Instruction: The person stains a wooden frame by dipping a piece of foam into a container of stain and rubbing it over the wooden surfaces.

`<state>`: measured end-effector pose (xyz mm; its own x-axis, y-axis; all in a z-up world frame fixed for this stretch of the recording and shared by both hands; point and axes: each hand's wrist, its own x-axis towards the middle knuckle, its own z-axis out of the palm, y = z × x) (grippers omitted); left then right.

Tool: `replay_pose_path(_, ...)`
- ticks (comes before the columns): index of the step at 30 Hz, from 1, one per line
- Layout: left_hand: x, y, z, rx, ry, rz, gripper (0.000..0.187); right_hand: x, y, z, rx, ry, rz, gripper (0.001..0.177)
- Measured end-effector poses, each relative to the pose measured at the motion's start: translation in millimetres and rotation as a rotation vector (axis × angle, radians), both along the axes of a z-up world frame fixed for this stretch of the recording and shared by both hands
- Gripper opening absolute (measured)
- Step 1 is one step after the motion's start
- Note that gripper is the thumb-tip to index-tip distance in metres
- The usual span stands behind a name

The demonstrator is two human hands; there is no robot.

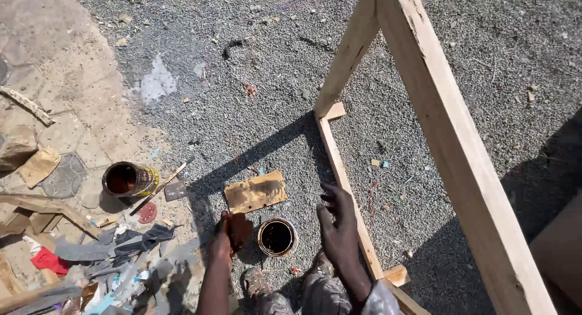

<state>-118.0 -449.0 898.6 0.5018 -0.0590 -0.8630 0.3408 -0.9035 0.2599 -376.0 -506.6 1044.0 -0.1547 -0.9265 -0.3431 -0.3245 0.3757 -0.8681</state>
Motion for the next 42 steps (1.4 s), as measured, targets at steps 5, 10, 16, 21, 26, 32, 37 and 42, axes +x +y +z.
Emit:
replay_pose_path(5,-100.6,-58.9,94.0,-0.808,0.384,0.166,0.020,-92.3,-55.7,109.8,-0.558,0.111,-0.121,0.034)
replay_pose_path(10,-199.8,-161.7,175.9,-1.051,0.448,-0.115,0.040,-203.2,-99.9,97.3,-0.687,0.550,-0.183,0.042)
replay_pose_path(16,-310.2,-247.8,239.0,-1.448,-0.317,-1.051,0.049,-261.2,-107.1,37.7,-0.542,0.573,-0.318,0.029)
replay_pose_path(21,-328.7,-324.1,178.1,-1.557,-0.564,-1.676,0.041,-250.2,-115.4,58.5,-0.443,0.486,-0.531,0.027)
replay_pose_path(26,-316.7,-424.2,208.8,-1.346,-0.988,-1.686,0.030,-252.2,-116.2,56.9,-0.406,0.432,-0.583,0.026)
replay_pose_path(32,-365.3,-310.2,254.9,-1.226,-0.617,-1.686,0.033,-247.0,-117.0,85.5,-0.491,0.076,-0.687,0.029)
replay_pose_path(37,-402.5,-186.3,302.9,-1.125,-0.193,-2.013,0.034,-259.1,-105.5,91.5,-0.620,-0.225,-0.804,0.039)
replay_pose_path(42,-364.9,-287.8,231.0,-1.240,-0.585,-2.208,0.034,-251.1,-108.0,104.2,-0.620,-0.226,-0.783,0.044)
